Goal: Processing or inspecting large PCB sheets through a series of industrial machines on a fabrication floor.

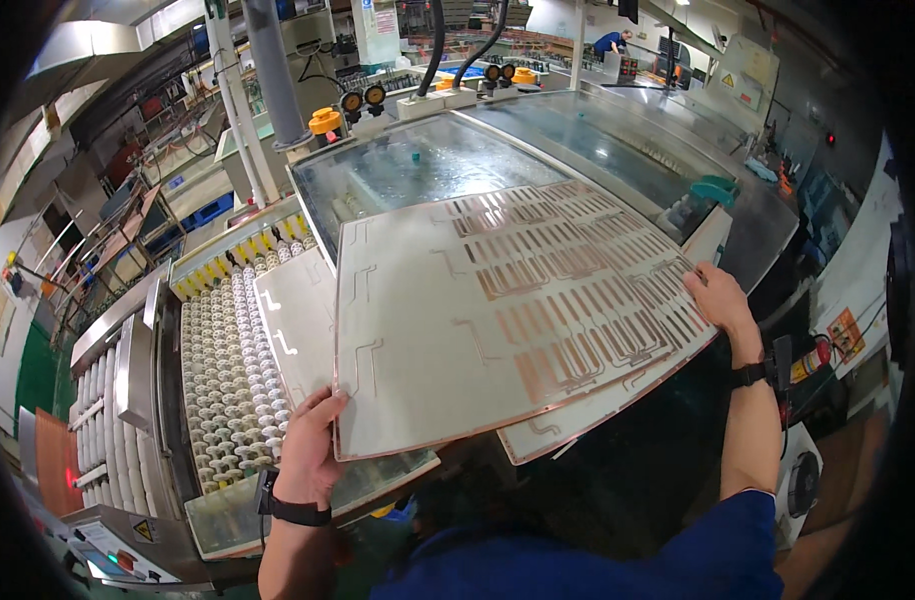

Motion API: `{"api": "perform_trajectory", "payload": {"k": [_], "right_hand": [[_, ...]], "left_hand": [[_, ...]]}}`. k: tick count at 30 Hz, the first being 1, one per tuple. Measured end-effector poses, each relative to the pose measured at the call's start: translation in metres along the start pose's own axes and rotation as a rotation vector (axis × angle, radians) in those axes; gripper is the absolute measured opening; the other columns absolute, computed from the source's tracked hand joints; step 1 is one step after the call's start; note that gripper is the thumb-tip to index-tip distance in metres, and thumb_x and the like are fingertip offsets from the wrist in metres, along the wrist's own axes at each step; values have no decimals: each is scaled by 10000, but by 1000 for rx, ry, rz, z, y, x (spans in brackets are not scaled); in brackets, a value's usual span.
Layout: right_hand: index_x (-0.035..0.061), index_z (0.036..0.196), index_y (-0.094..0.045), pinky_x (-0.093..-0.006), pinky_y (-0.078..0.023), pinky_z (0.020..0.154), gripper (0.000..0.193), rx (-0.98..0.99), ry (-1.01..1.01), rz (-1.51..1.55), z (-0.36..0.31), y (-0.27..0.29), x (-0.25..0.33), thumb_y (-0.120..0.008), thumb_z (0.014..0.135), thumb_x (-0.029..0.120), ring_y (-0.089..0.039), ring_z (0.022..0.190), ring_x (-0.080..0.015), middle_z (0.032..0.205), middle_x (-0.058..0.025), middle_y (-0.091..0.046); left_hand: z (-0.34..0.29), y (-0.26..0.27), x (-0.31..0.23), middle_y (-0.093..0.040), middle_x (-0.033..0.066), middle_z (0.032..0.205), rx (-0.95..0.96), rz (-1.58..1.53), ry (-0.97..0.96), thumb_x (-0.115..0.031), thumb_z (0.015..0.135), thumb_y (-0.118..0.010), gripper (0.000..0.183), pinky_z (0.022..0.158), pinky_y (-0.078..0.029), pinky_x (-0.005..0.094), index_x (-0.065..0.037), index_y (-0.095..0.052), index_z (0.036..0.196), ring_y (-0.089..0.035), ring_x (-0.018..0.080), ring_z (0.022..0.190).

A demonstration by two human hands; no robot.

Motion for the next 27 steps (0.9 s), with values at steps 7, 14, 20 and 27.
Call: {"api": "perform_trajectory", "payload": {"k": [7, 14, 20, 27], "right_hand": [[11, 1125, -616, -476, -475, 899, 458, -34, 42, 36, -1, -1, -3, -525, 925, 412, -594, 1063, -464, 1089, -281, -644], [-23, 1194, -596, -449, -454, 953, 456, 6, 49, 70, 2, -4, 5, -523, 952, 357, -582, 1137, -447, 1171, -287, -630], [-24, 1246, -583, -433, -446, 985, 476, 18, 31, 36, 3, -5, -10, -518, 961, 350, -572, 1181, -432, 1227, -283, -616], [-26, 1244, -575, -427, -445, 977, 471, 6, 28, 60, -1, -4, -6, -501, 967, 348, -575, 1164, -442, 1212, -285, -619]], "left_hand": [[-8, -10, 7, -655, 106, 1125, 19, -98, 26, -99, 952, -552, 371, 856, -560, 390, 38, -530, 1297, -659, 217, 1002], [-18, -6, 14, -654, 83, 1061, 185, -222, 56, -114, 963, -570, 318, 773, -563, 370, 17, -558, 1253, -662, 191, 957], [-27, -6, 18, -638, 74, 1132, 168, -231, 89, -91, 958, -585, 371, 672, -577, 287, -15, -523, 1315, -665, 181, 940], [-38, -21, 20, -579, 113, 1270, 238, -270, 15, -29, 978, -538, 451, 708, -560, 282, 1, -433, 1416, -645, 190, 981]]}}
Point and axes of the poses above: each hand's wrist, its own z-axis towards the middle knuckle, its own y-axis out of the back of the hand, x = y × z, the point moved 7 cm from there along z, towards the middle knuckle
